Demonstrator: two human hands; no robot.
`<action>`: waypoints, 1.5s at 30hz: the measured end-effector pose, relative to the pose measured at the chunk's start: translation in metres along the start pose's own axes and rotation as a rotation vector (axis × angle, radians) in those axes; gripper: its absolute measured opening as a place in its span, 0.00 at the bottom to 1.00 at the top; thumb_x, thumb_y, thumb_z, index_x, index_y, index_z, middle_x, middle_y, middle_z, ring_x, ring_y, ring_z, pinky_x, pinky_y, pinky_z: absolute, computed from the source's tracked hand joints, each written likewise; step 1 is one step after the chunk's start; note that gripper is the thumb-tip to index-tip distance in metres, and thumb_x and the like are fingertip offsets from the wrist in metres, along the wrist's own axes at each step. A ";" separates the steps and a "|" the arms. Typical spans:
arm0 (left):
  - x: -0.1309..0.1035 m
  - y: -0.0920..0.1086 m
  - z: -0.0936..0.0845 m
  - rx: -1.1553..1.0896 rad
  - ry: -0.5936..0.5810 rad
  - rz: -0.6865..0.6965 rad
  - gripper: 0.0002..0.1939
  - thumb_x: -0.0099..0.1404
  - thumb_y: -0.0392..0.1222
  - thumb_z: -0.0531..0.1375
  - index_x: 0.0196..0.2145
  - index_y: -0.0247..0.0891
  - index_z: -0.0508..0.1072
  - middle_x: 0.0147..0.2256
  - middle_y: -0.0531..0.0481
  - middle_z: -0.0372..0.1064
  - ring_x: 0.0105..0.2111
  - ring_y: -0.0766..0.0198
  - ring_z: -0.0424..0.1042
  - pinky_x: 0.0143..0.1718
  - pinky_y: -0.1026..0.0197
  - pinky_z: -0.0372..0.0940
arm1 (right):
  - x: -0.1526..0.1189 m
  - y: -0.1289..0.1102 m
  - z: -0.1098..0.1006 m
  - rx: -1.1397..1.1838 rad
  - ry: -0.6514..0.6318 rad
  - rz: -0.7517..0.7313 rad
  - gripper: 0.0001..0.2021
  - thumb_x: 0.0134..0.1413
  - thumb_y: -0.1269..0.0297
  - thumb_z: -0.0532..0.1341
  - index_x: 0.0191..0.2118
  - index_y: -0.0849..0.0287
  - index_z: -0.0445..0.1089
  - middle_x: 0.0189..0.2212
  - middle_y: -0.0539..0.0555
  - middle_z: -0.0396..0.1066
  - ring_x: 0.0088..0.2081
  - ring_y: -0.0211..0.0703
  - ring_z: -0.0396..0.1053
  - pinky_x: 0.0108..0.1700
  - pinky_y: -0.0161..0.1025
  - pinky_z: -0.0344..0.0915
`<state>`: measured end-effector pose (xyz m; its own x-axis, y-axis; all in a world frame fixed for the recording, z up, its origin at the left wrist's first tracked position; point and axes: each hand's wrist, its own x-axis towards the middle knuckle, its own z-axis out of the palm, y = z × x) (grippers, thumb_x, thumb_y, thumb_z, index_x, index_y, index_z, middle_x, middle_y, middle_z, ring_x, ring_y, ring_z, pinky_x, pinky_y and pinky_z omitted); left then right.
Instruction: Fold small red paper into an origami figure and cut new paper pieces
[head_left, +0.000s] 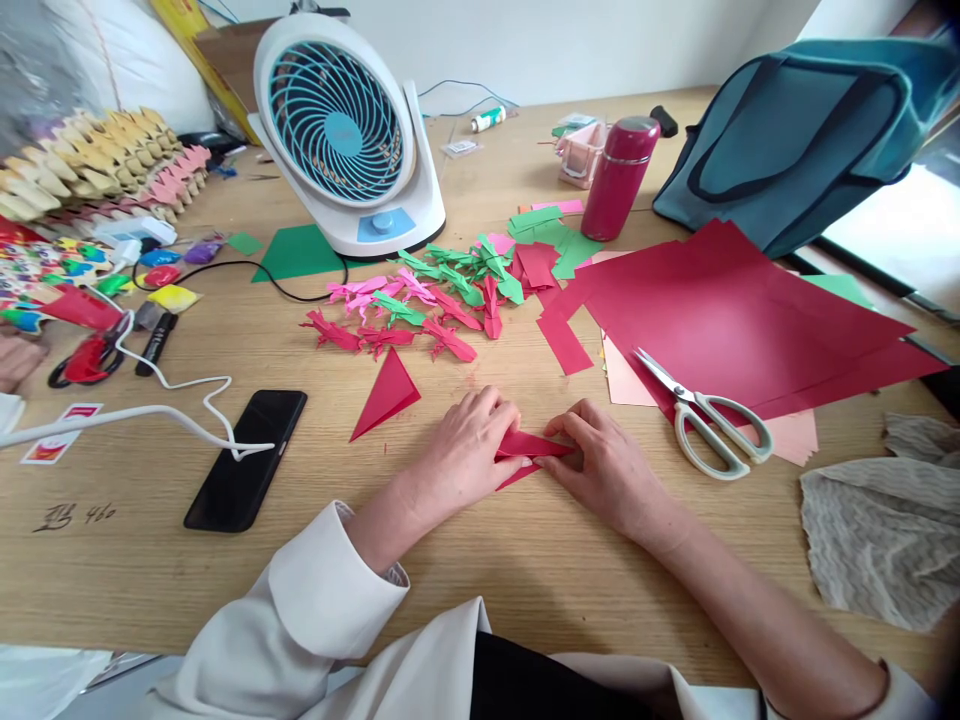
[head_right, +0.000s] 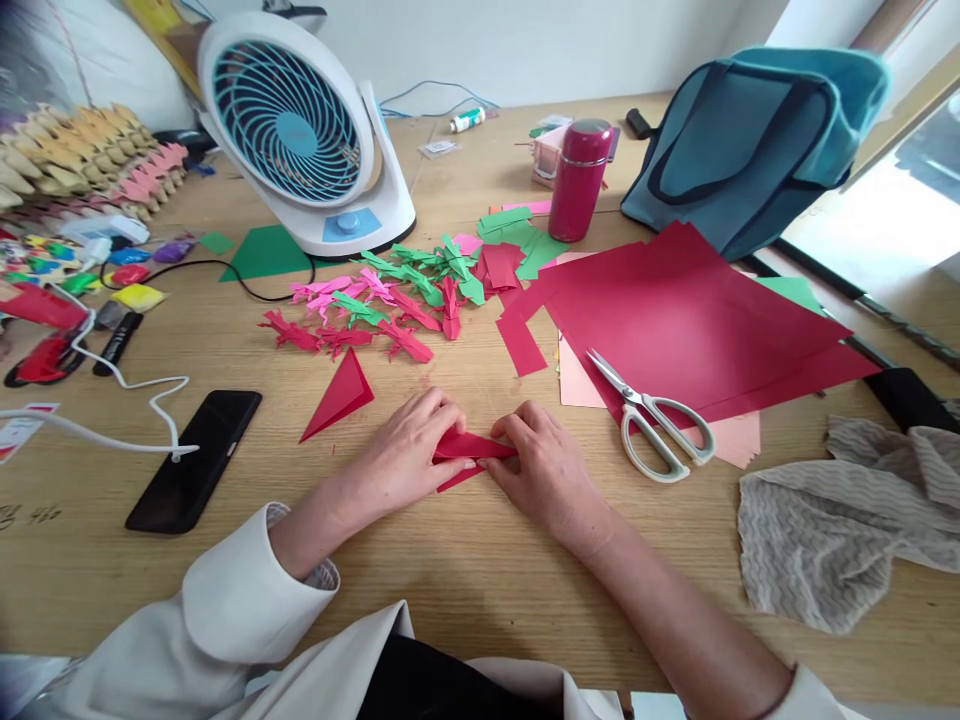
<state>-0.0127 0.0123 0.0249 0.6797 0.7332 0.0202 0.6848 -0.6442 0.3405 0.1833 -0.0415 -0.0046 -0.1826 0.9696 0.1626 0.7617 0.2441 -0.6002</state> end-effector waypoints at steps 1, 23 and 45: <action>0.000 -0.001 0.001 0.005 0.007 0.011 0.12 0.62 0.45 0.65 0.38 0.39 0.66 0.43 0.47 0.64 0.46 0.54 0.66 0.48 0.52 0.64 | 0.000 0.000 0.000 0.002 0.000 -0.002 0.05 0.54 0.70 0.65 0.37 0.56 0.69 0.36 0.55 0.67 0.38 0.48 0.68 0.39 0.44 0.65; -0.001 -0.002 0.004 -0.144 0.063 0.089 0.09 0.64 0.40 0.61 0.40 0.40 0.64 0.40 0.49 0.70 0.43 0.56 0.68 0.46 0.53 0.61 | -0.007 -0.004 -0.010 0.258 0.081 -0.142 0.06 0.61 0.73 0.58 0.38 0.54 0.65 0.44 0.57 0.66 0.44 0.45 0.69 0.43 0.42 0.69; 0.001 0.002 0.001 -0.544 0.162 0.137 0.06 0.68 0.37 0.58 0.31 0.38 0.68 0.36 0.48 0.71 0.38 0.62 0.70 0.43 0.59 0.64 | -0.006 0.010 -0.007 0.761 0.001 0.077 0.07 0.60 0.59 0.63 0.37 0.56 0.71 0.33 0.51 0.71 0.36 0.41 0.68 0.39 0.39 0.67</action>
<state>-0.0104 0.0116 0.0244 0.6742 0.7029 0.2267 0.3311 -0.5621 0.7579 0.1964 -0.0445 -0.0066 -0.1451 0.9845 0.0990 0.1338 0.1186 -0.9839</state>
